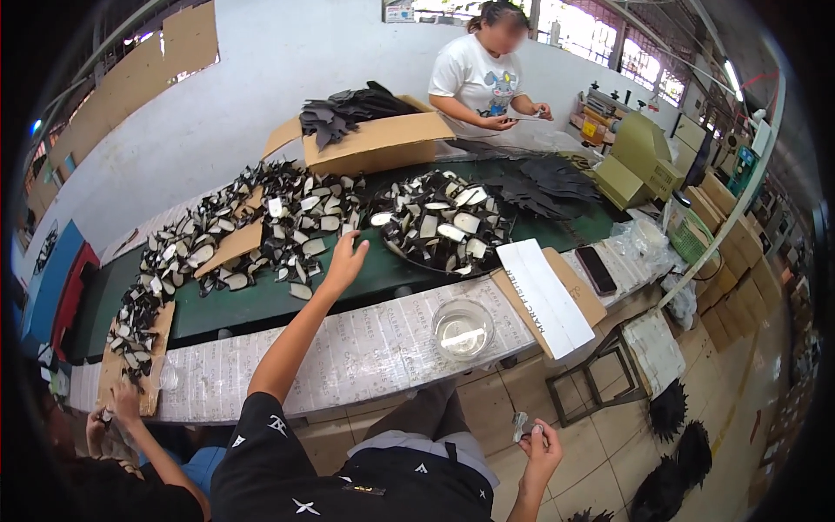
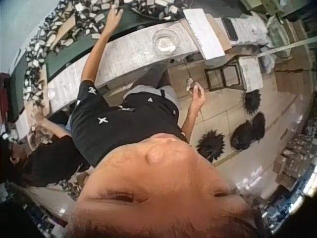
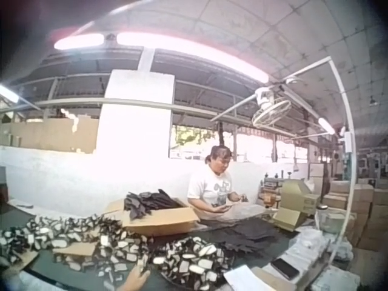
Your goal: Applying adhesive and assembling small black and white shoe components at a factory workbench.
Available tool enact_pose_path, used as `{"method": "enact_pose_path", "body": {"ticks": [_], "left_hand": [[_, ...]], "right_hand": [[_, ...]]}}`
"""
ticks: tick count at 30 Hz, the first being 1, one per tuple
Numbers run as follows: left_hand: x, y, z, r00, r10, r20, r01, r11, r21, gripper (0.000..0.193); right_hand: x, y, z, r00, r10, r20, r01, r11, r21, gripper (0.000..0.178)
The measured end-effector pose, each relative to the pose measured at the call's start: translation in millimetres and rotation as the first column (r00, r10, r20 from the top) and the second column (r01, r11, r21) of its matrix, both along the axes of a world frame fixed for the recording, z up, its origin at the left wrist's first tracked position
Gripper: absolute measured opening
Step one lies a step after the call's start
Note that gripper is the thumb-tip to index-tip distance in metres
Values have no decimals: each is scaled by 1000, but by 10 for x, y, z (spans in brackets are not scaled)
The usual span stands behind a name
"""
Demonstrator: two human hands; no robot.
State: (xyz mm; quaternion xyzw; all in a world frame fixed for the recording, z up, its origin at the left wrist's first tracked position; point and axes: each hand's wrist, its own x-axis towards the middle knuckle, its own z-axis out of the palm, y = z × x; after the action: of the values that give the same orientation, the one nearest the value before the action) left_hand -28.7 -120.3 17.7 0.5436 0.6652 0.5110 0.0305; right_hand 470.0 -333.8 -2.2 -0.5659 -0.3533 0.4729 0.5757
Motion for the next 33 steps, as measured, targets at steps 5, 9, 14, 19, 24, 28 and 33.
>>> {"method": "enact_pose_path", "body": {"ticks": [5, 9, 14, 19, 24, 28, 33], "left_hand": [[216, -176, 131, 976, -145, -165, 149, 989, 12, 36], [484, 14, 296, 946, -91, -312, 137, 982, 129, 33], [846, 350, 490, 918, 84, -387, -32, 990, 141, 29], [819, 749, 468, 935, 113, -336, -96, 993, 66, 21], [693, 898, 323, 987, -3, -162, 14, 998, 67, 18], [643, 867, 417, 985, 64, -158, -36, 985, 171, 17], [569, 740, 741, 985, 73, -155, -49, 987, 151, 17]], "right_hand": [[-163, 85, 27, 997, 73, -21, -72, 997, 30, 24], [-283, 79, 143, 996, 79, -30, -78, 996, 53, 23], [-212, 13, 46, 998, 51, 31, -52, 998, 32, 23], [-41, -31, -130, 1000, -9, -2, 9, 1000, -3, 22], [-7, -45, -146, 998, -36, 53, 37, 999, -24, 23], [38, -20, -162, 989, 65, 130, -57, 996, -63, 34], [-51, 92, -194, 993, 56, 102, -39, 985, -167, 33]]}}
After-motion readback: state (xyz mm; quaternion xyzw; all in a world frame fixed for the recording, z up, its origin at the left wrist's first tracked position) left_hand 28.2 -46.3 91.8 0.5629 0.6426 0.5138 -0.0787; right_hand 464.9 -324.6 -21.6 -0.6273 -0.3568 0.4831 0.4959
